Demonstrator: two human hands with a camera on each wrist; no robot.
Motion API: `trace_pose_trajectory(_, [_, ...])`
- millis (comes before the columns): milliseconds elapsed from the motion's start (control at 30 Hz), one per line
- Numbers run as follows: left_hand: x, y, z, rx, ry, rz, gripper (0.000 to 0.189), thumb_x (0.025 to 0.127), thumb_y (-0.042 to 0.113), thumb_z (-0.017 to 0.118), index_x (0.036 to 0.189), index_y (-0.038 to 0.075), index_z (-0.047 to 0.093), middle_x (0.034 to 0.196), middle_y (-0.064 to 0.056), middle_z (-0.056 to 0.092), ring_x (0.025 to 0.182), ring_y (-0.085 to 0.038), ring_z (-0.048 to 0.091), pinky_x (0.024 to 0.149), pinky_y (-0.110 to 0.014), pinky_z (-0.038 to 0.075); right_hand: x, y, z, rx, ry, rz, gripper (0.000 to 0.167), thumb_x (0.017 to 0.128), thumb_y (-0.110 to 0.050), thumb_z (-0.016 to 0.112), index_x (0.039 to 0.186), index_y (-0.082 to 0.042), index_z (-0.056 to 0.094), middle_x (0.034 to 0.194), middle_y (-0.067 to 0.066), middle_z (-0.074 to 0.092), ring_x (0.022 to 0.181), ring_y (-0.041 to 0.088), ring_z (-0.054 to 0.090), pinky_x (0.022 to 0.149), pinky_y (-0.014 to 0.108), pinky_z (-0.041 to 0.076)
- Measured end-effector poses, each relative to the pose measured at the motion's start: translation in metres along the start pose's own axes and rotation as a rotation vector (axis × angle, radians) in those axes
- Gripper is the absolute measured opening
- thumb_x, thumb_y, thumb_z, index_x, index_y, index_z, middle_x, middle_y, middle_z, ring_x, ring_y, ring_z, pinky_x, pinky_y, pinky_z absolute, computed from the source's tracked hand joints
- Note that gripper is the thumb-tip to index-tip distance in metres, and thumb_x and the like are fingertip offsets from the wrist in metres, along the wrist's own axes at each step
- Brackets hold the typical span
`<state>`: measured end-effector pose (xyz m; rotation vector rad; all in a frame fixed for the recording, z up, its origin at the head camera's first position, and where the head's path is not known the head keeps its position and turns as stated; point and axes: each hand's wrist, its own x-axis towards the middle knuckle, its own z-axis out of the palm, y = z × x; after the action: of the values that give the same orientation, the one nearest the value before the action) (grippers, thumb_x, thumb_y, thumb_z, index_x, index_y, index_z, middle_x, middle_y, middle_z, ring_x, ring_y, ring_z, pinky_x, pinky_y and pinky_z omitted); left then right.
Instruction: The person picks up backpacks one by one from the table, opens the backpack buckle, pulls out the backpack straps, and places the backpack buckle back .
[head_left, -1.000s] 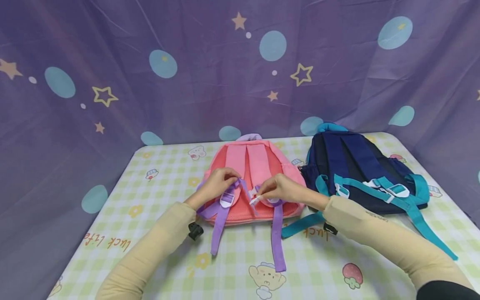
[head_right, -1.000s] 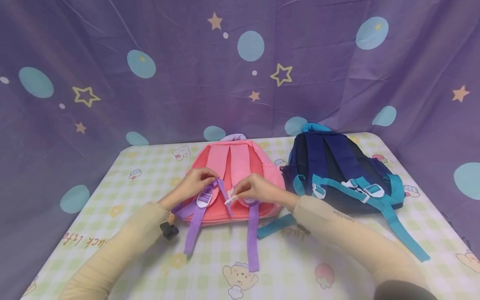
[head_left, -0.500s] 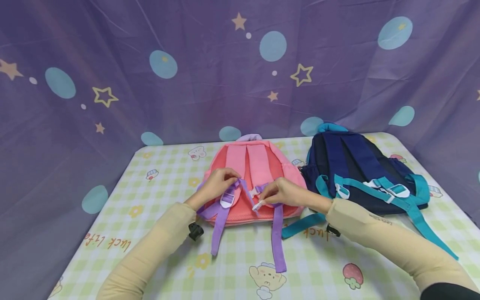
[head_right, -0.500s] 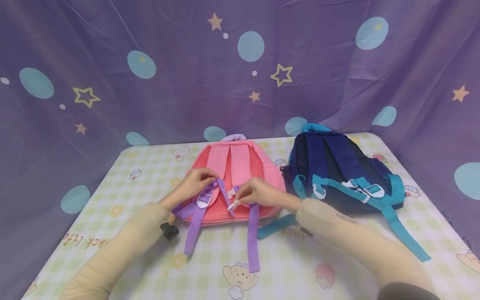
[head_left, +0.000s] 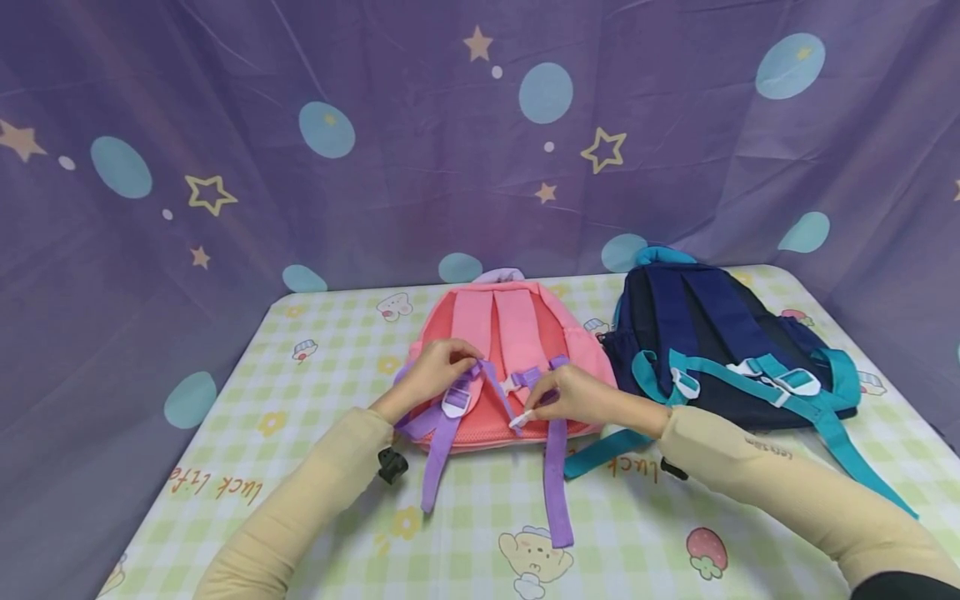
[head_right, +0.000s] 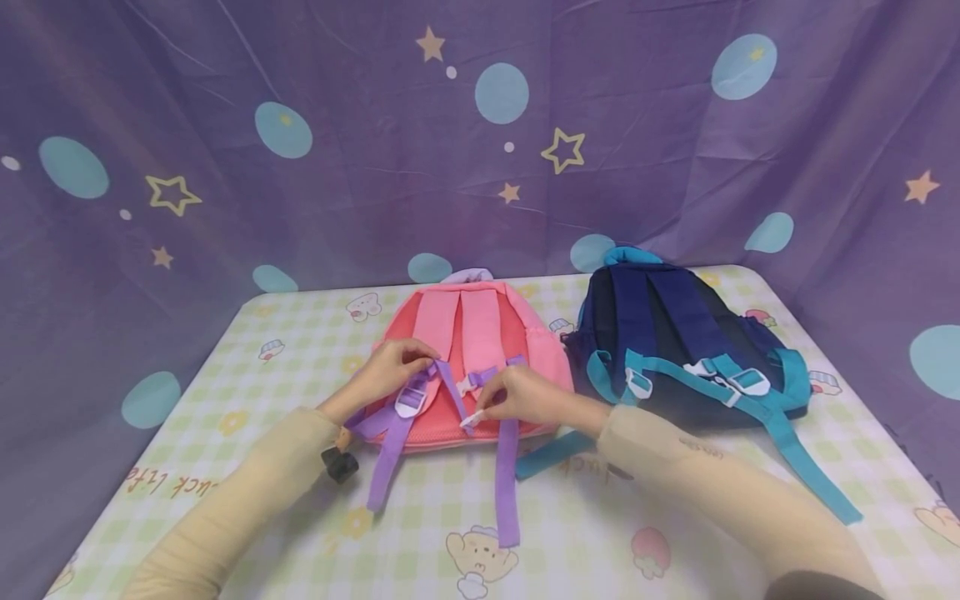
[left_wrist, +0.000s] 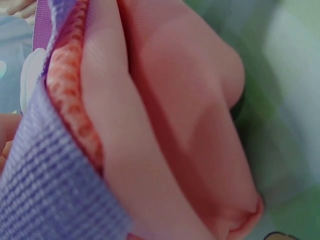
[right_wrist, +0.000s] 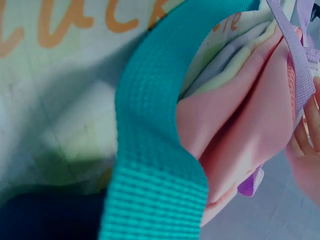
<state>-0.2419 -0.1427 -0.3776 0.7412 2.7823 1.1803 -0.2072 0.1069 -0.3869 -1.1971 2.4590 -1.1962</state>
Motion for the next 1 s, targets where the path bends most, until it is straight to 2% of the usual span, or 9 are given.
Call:
trace_pose_trajectory(200, [0.0,0.0,0.002,0.024,0.005,0.014,0.015,0.092,-0.002,0.062,0.102,-0.003,0.073,0.105,-0.016,0.069,0.097,-0.028,0.064,0.085,-0.038,0.052,-0.005,-0.002,0.003,-0.056,0.01,-0.012,0.004,0.081,0.0,0.075,0.085,0.0,0.075,0.084,0.001,0.07,0.079,0.01,0.061,0.073,0.021,0.054])
trace_pose_trajectory(467, [0.001,0.0,0.005,0.078,-0.013,0.049,0.014,0.091,-0.002,0.063,0.101,-0.001,0.073,0.102,-0.014,0.069,0.085,-0.022,0.061,0.074,-0.031,0.051,-0.006,-0.001,0.009,-0.146,0.018,-0.052,0.004,0.081,-0.002,0.077,0.085,-0.001,0.075,0.085,0.002,0.07,0.079,0.012,0.061,0.07,0.02,0.054])
trace_pose_trajectory(600, [0.0,0.0,0.007,0.092,-0.021,0.069,0.014,0.091,-0.003,0.062,0.101,-0.002,0.073,0.1,-0.014,0.069,0.086,-0.023,0.062,0.077,-0.033,0.052,-0.007,0.0,0.009,-0.169,0.021,-0.08,0.005,0.081,-0.001,0.077,0.085,-0.001,0.075,0.085,0.003,0.07,0.078,0.013,0.061,0.069,0.02,0.053])
trace_pose_trajectory(733, [0.001,0.001,0.008,0.095,-0.031,0.083,0.014,0.091,-0.004,0.063,0.101,-0.002,0.072,0.098,-0.013,0.069,0.09,-0.025,0.064,0.082,-0.037,0.052,-0.007,-0.002,0.008,-0.168,0.02,-0.077,0.006,0.081,-0.001,0.077,0.087,-0.001,0.075,0.088,0.004,0.07,0.08,0.014,0.062,0.071,0.021,0.054])
trace_pose_trajectory(1000, [-0.003,0.002,0.005,0.097,-0.038,0.099,0.017,0.091,-0.002,0.064,0.106,-0.001,0.071,0.099,-0.011,0.066,0.092,-0.026,0.064,0.083,-0.038,0.052,-0.014,-0.007,-0.002,-0.115,0.042,-0.02,0.013,0.083,-0.004,0.076,0.094,0.002,0.074,0.092,0.006,0.072,0.086,0.02,0.064,0.076,0.028,0.056])
